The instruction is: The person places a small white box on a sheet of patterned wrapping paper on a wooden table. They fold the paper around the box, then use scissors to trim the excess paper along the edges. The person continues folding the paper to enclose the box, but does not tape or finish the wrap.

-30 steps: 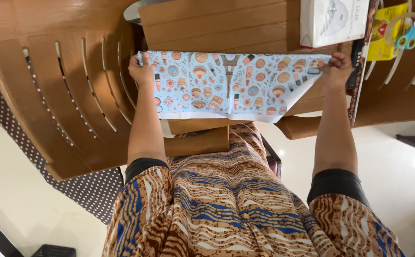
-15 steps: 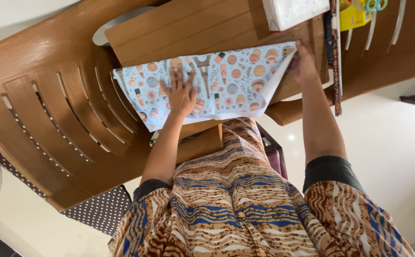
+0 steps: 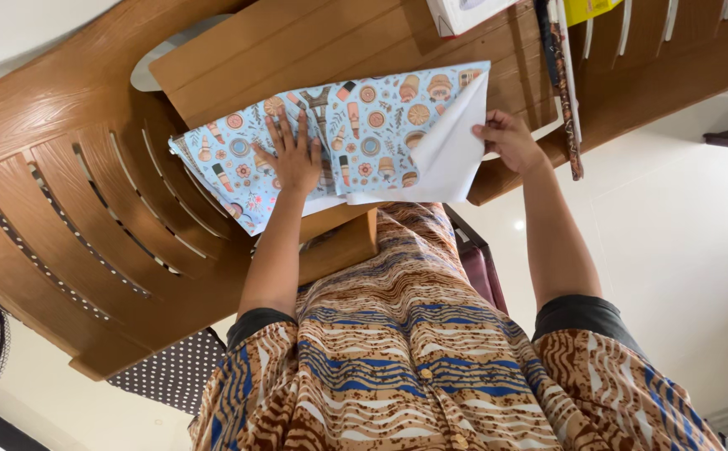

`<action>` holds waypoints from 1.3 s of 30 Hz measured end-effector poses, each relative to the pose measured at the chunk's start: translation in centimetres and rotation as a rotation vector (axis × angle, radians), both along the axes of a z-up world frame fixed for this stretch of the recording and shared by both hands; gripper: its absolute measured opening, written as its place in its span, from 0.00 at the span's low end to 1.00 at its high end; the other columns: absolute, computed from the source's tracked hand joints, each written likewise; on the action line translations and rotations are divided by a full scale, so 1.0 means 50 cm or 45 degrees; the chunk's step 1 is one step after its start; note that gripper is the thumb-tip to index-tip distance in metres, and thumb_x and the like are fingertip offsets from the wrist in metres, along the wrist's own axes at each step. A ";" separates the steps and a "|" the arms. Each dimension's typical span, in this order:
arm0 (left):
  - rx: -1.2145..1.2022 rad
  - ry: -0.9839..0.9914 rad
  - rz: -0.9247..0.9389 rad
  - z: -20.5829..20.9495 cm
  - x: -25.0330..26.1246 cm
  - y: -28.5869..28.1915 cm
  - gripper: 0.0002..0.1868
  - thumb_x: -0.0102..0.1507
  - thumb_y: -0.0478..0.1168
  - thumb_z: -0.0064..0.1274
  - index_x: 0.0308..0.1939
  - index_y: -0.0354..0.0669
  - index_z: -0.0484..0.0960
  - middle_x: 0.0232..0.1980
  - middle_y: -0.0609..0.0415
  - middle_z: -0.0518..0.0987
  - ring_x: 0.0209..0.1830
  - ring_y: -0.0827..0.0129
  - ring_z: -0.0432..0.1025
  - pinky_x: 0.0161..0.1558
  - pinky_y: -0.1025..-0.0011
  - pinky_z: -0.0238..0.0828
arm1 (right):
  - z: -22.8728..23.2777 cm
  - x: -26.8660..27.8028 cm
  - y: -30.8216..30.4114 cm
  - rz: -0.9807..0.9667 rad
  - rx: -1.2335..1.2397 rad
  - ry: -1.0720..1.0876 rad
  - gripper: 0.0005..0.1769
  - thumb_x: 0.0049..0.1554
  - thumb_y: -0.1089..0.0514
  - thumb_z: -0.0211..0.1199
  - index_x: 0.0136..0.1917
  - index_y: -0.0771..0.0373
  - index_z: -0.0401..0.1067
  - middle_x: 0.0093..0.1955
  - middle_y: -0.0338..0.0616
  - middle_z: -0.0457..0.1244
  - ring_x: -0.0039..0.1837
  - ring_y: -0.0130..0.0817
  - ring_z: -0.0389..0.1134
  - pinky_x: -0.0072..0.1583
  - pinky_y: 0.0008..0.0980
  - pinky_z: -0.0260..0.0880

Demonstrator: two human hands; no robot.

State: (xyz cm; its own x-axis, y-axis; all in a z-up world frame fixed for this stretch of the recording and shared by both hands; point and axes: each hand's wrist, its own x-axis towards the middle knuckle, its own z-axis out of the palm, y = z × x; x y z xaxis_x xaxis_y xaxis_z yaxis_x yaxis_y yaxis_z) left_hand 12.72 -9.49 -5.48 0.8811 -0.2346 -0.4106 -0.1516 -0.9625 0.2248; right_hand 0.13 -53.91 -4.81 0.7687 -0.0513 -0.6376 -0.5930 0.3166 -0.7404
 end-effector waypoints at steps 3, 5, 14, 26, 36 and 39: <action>-0.030 0.053 0.086 0.010 -0.003 -0.006 0.37 0.68 0.49 0.41 0.81 0.59 0.52 0.85 0.50 0.37 0.84 0.51 0.26 0.71 0.27 0.13 | 0.024 0.013 -0.013 -0.053 -0.200 0.025 0.11 0.61 0.61 0.67 0.55 0.69 0.71 0.47 0.45 0.68 0.45 0.33 0.71 0.44 0.38 0.75; -0.205 -0.428 0.004 0.015 -0.016 -0.029 0.30 0.71 0.45 0.43 0.79 0.54 0.60 0.86 0.44 0.46 0.87 0.48 0.35 0.79 0.35 0.23 | 0.029 0.026 -0.007 -0.134 -0.227 0.010 0.11 0.61 0.60 0.66 0.55 0.67 0.71 0.46 0.43 0.69 0.44 0.33 0.71 0.41 0.38 0.74; -0.973 -0.236 0.047 0.103 -0.156 -0.276 0.31 0.74 0.55 0.38 0.61 0.27 0.77 0.65 0.33 0.74 0.68 0.38 0.64 0.74 0.48 0.52 | 0.089 0.065 0.076 -0.465 -0.009 0.087 0.13 0.62 0.56 0.64 0.57 0.63 0.69 0.50 0.42 0.68 0.49 0.33 0.71 0.47 0.39 0.77; -1.380 -0.142 0.282 0.288 -0.204 -0.355 0.23 0.73 0.39 0.44 0.72 0.36 0.68 0.53 0.40 0.82 0.45 0.64 0.77 0.51 0.72 0.72 | 0.368 0.027 0.161 0.307 -0.415 -0.927 0.34 0.60 0.74 0.55 0.75 0.49 0.65 0.67 0.52 0.61 0.68 0.40 0.66 0.67 0.35 0.70; -1.759 -0.232 0.047 0.384 -0.175 -0.336 0.07 0.69 0.31 0.46 0.48 0.31 0.77 0.44 0.48 0.76 0.45 0.69 0.70 0.49 0.73 0.67 | 0.551 0.065 0.128 0.446 -1.359 -1.614 0.11 0.47 0.55 0.79 0.44 0.53 0.81 0.56 0.50 0.59 0.60 0.51 0.58 0.59 0.49 0.63; -1.839 0.093 0.267 0.414 -0.167 -0.342 0.12 0.77 0.38 0.46 0.44 0.32 0.78 0.38 0.55 0.73 0.38 0.76 0.65 0.43 0.76 0.64 | 0.580 0.061 0.132 0.459 -1.239 -1.698 0.11 0.48 0.56 0.78 0.43 0.58 0.79 0.59 0.49 0.62 0.65 0.53 0.59 0.63 0.50 0.63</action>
State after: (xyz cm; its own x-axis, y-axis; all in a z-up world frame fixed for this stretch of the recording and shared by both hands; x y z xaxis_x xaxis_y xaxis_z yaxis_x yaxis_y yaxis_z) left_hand 4.39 -26.61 15.23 0.9382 -0.3453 0.0215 0.0141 0.1003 0.9949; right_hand 3.20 -47.29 24.19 0.7659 0.2798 0.5789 0.6263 -0.5281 -0.5735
